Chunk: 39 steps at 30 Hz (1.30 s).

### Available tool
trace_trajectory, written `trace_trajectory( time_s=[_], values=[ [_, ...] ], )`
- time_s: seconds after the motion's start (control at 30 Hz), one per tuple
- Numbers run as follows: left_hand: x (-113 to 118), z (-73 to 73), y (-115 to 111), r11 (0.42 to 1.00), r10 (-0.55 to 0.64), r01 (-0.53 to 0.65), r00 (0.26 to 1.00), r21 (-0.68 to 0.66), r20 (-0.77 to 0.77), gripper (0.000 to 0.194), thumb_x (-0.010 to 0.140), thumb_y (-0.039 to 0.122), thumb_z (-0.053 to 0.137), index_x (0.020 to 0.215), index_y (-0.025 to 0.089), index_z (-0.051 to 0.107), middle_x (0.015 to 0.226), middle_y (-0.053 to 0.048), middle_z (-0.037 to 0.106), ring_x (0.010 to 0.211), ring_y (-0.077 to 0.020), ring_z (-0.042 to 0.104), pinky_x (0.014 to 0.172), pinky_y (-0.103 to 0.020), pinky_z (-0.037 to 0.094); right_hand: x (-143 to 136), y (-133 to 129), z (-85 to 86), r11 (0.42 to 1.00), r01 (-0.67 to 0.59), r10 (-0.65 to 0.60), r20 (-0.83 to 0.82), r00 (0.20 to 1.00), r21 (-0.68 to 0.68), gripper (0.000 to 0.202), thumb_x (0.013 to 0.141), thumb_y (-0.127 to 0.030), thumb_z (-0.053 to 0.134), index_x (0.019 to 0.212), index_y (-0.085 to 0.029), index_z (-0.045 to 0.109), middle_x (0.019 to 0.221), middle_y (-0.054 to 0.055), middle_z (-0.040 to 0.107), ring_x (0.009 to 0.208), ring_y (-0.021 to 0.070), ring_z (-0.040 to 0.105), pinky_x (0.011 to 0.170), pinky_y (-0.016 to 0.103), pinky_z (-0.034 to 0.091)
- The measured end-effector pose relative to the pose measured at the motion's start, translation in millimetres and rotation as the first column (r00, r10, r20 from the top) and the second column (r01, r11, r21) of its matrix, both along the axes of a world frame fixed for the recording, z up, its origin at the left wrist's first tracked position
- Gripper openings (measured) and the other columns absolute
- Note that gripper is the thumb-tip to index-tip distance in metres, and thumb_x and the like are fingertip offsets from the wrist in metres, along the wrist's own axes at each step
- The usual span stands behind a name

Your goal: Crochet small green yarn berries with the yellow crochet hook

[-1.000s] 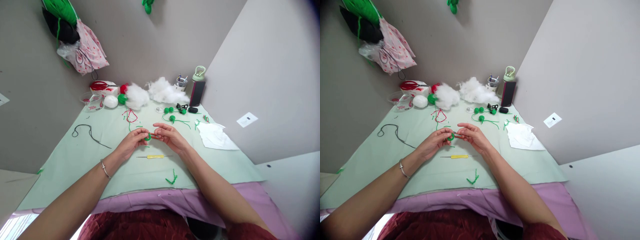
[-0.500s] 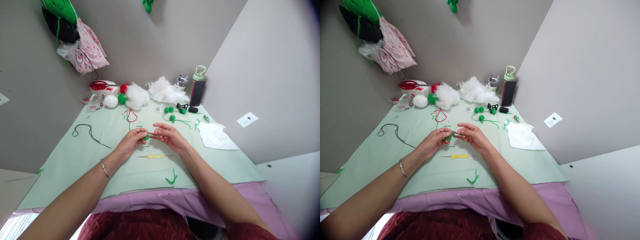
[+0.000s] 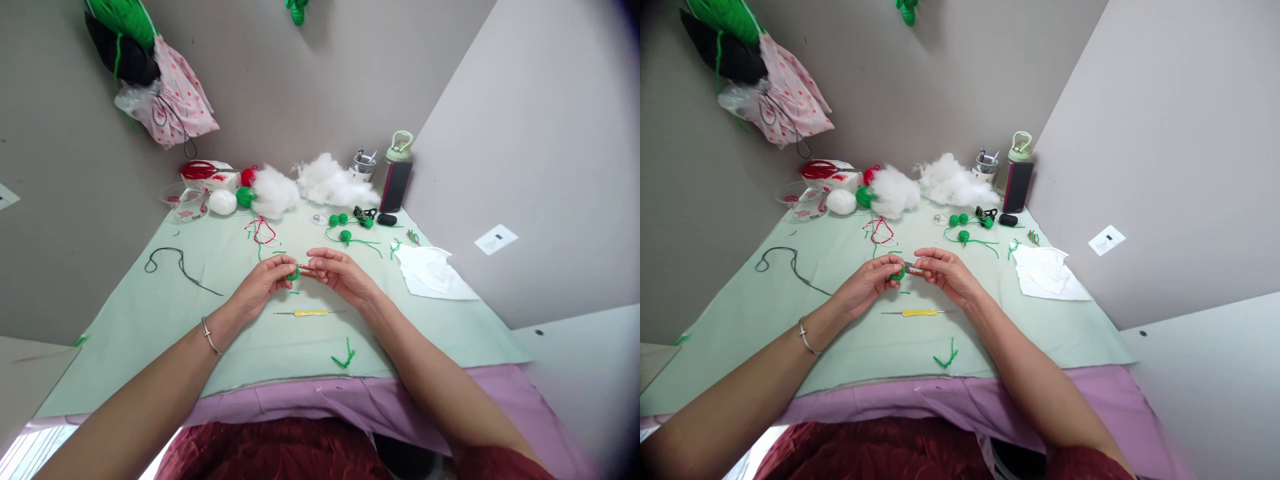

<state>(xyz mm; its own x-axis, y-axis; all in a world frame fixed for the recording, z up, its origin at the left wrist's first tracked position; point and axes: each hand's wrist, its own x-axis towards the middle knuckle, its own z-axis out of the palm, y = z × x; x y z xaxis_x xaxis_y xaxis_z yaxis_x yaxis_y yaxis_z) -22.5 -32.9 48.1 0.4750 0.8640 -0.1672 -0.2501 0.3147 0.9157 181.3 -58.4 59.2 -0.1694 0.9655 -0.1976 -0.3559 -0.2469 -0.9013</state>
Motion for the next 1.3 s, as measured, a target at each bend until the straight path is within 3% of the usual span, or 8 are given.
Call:
trace_trajectory(
  time_s=[0.4,0.7,0.87,1.03,1.3],
  values=[
    [2,5.0,-3,0.999,-0.043,0.044,0.999,0.024,-0.021,0.019,0.074,0.031,0.082,0.078,0.016,0.071,0.074,0.001,0.061,0.065,-0.0122,0.052,0.064,-0.026,0.045,-2,0,0.2,0.999,0.001,-0.002,0.026,1.000,0.044,0.023,0.071,-0.035,0.087,0.080,-0.019,0.073,0.074,0.000,0.072,0.057,0.0085,0.049,0.055,0.024,0.039],
    [2,1.4,-3,0.999,-0.049,0.049,0.999,0.020,-0.024,0.021,0.076,0.033,0.083,0.083,0.016,0.073,0.080,0.000,0.065,0.066,-0.0114,0.055,0.067,-0.027,0.047,-7,-4,-1.7,0.979,0.004,-0.052,0.231,0.972,0.205,0.026,0.077,-0.042,0.084,0.091,-0.022,0.076,0.074,-0.001,0.070,0.062,0.0112,0.050,0.062,0.028,0.040],
    [1,2.0,-4,0.998,-0.057,0.058,0.998,0.031,-0.040,0.021,0.075,0.034,0.084,0.080,0.017,0.074,0.078,0.000,0.064,0.066,-0.0120,0.055,0.066,-0.027,0.046,-15,-9,-4.8,0.922,-0.038,-0.131,0.404,0.905,0.385,0.021,0.081,-0.044,0.081,0.091,-0.025,0.078,0.083,0.002,0.070,0.069,0.0157,0.053,0.066,0.032,0.043],
    [2,0.2,-4,0.998,-0.057,0.059,0.996,0.031,-0.070,0.021,0.072,0.033,0.084,0.078,0.017,0.073,0.077,0.000,0.064,0.065,-0.0122,0.055,0.066,-0.028,0.045,-18,-11,-9.0,0.837,-0.093,-0.271,0.556,0.785,0.540,0.014,0.091,-0.038,0.070,0.083,-0.027,0.074,0.087,0.004,0.064,0.078,0.0206,0.055,0.074,0.035,0.042],
    [5,2.2,-6,0.994,-0.095,0.099,0.991,0.036,-0.097,0.019,0.071,0.032,0.082,0.077,0.017,0.072,0.077,-0.001,0.062,0.069,-0.0133,0.053,0.067,-0.028,0.045,-21,-18,-12.9,0.789,-0.203,-0.336,0.685,0.647,0.580,0.009,0.094,-0.026,0.060,0.085,-0.025,0.063,0.091,0.004,0.058,0.073,0.0183,0.047,0.065,0.030,0.033]
  ],
)
